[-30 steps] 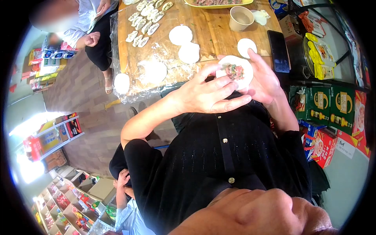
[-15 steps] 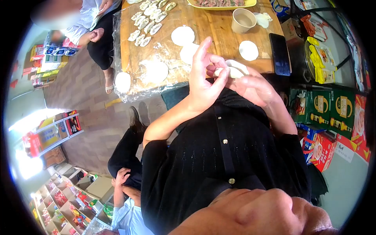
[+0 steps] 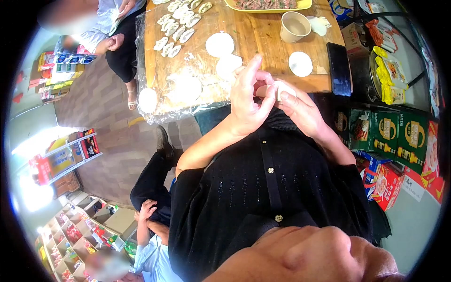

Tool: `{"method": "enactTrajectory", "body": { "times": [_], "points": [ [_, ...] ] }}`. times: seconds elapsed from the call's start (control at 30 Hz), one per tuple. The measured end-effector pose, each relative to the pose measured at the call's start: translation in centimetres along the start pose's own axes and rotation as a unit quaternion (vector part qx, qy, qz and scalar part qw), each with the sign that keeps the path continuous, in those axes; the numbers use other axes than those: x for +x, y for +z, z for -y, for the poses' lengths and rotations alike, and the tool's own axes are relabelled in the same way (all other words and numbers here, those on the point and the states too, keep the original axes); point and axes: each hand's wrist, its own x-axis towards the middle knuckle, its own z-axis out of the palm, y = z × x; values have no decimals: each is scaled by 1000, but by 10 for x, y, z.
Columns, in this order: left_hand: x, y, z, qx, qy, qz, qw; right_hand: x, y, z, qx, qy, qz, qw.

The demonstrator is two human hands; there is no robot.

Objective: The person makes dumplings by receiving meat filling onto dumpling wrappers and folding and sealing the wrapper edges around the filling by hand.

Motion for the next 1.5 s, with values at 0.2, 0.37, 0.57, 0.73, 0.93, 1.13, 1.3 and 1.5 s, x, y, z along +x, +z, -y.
{"method": "enactTrajectory", "body": {
  "times": [0.2, 0.37, 0.57, 0.73, 0.93, 1.13, 1.3, 1.5],
  "points": [
    [-6, 8, 3, -30, -48, -9, 998, 2, -4, 8, -31, -33, 22, 999],
    [-2, 7, -1, -85, -116, -59, 988, 6, -1, 7, 8, -91, 6, 996],
    [-7, 7, 1, -514, -297, -24, 805, 12, 2, 9, -22, -170, -27, 985],
    [-6, 9, -1, -582, -332, -41, 741, 16, -1, 2, -50, -175, -28, 983],
    [-10, 6, 4, -542, -338, -49, 768, 17, 6, -2, -16, -147, -17, 989],
    [-18, -1, -1, -455, -299, -66, 836, 15, 3, 1, -384, -207, -74, 897],
    [-32, -12, -7, -328, -222, -57, 916, 11, 15, -4, -253, -127, -95, 954],
    [-49, -20, -1, -170, -143, -38, 974, 11, 18, -9, -382, -166, -85, 905]
  ]
}}
